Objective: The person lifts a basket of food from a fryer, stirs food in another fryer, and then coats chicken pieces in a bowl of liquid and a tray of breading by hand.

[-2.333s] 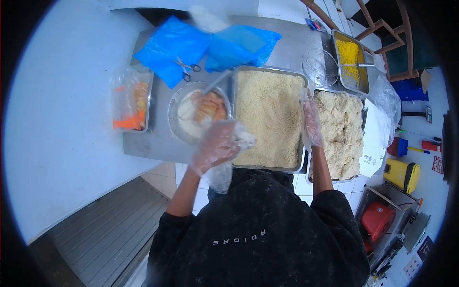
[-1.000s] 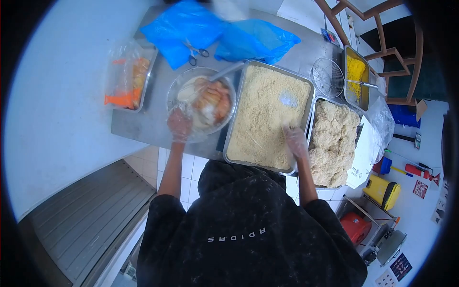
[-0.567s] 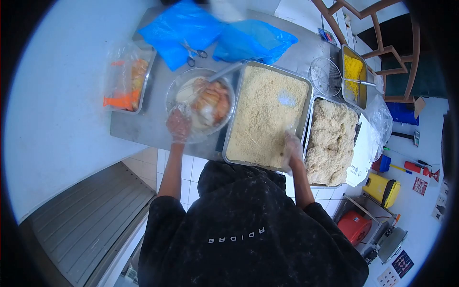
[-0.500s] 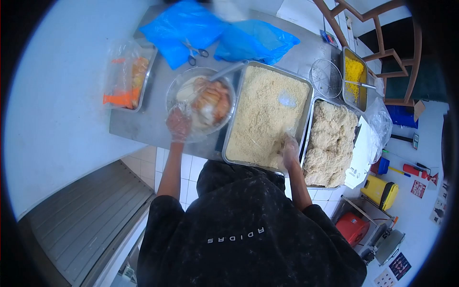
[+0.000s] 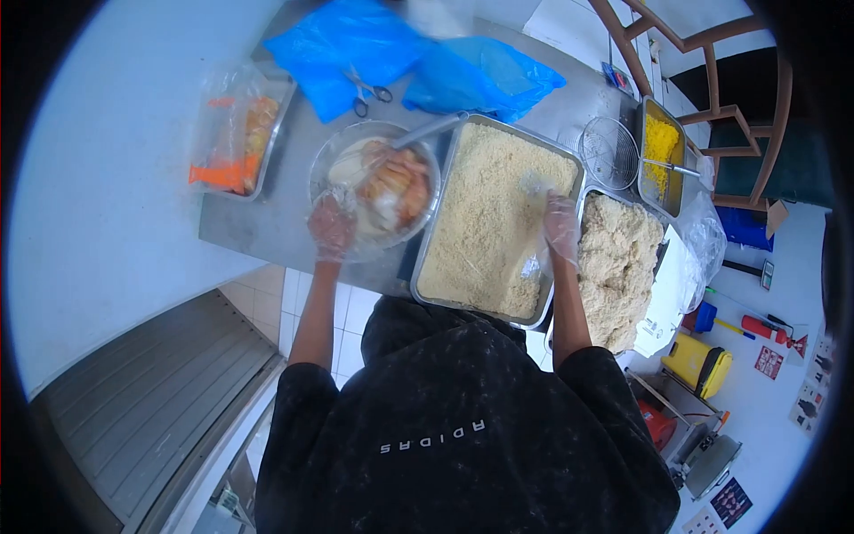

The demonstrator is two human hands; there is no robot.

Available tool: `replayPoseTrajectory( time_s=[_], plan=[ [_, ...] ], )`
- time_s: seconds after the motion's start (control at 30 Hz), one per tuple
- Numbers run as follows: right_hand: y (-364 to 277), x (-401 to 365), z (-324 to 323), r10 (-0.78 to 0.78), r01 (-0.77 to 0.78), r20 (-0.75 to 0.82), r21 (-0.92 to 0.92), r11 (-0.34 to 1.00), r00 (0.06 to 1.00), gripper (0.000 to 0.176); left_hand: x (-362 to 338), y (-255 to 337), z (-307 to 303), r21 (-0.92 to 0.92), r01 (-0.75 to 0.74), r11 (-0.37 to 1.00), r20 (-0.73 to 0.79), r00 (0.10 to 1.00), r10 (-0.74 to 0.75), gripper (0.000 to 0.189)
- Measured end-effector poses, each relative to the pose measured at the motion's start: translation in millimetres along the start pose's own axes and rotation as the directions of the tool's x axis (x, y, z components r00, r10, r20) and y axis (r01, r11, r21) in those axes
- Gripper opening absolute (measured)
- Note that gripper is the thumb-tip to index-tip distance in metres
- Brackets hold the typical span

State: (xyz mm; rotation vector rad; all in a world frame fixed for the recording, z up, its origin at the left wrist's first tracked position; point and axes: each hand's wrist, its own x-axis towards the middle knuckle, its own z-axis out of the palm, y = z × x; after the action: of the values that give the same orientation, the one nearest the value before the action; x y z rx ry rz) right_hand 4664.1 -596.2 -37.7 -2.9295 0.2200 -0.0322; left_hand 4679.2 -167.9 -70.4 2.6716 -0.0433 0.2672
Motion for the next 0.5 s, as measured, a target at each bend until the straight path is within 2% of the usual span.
replayPoseTrajectory(
  time_s=[0.03, 0.13, 0.17, 0.27, 0.33, 0.4, 0.5],
  plan=[
    [-3, 3, -20, 0.268, -0.265, 0.026, 0.270, 0.926, 0.963, 0.036, -2, -3, 2, -0.007, -0.010, 1.000, -0.006, 1.000, 0.010, 0.056],
    [19, 5, -28, 0.264, -0.278, 0.088, 0.246, 0.929, 0.961, 0.039, 1, 5, -7, -0.032, -0.002, 0.999, 0.005, 1.000, 0.002, 0.054],
    [21, 1, -24, 0.168, -0.145, -0.072, 0.256, 0.956, 0.983, 0.037, 1, 4, -5, -0.037, -0.019, 0.999, -0.011, 1.000, 0.019, 0.053],
    [27, -1, -19, 0.095, -0.095, 0.012, 0.210, 0.973, 0.995, 0.018, 1, 2, -3, -0.049, -0.050, 0.998, -0.040, 0.998, 0.048, 0.048],
    [33, 1, -9, -0.151, 0.152, -0.012, 0.098, 0.984, 0.988, 0.017, 1, 1, -3, -0.053, -0.043, 0.998, -0.030, 0.999, 0.042, 0.041],
    [28, 2, -10, -0.287, 0.287, -0.012, 0.044, 0.957, 0.958, 0.016, 1, -1, -2, -0.031, -0.039, 0.999, -0.007, 0.999, 0.039, 0.045],
    [14, 0, -11, -0.300, 0.299, 0.010, 0.068, 0.952, 0.954, 0.012, 2, 5, -5, -0.005, -0.019, 1.000, -0.006, 1.000, 0.019, 0.045]
  ],
)
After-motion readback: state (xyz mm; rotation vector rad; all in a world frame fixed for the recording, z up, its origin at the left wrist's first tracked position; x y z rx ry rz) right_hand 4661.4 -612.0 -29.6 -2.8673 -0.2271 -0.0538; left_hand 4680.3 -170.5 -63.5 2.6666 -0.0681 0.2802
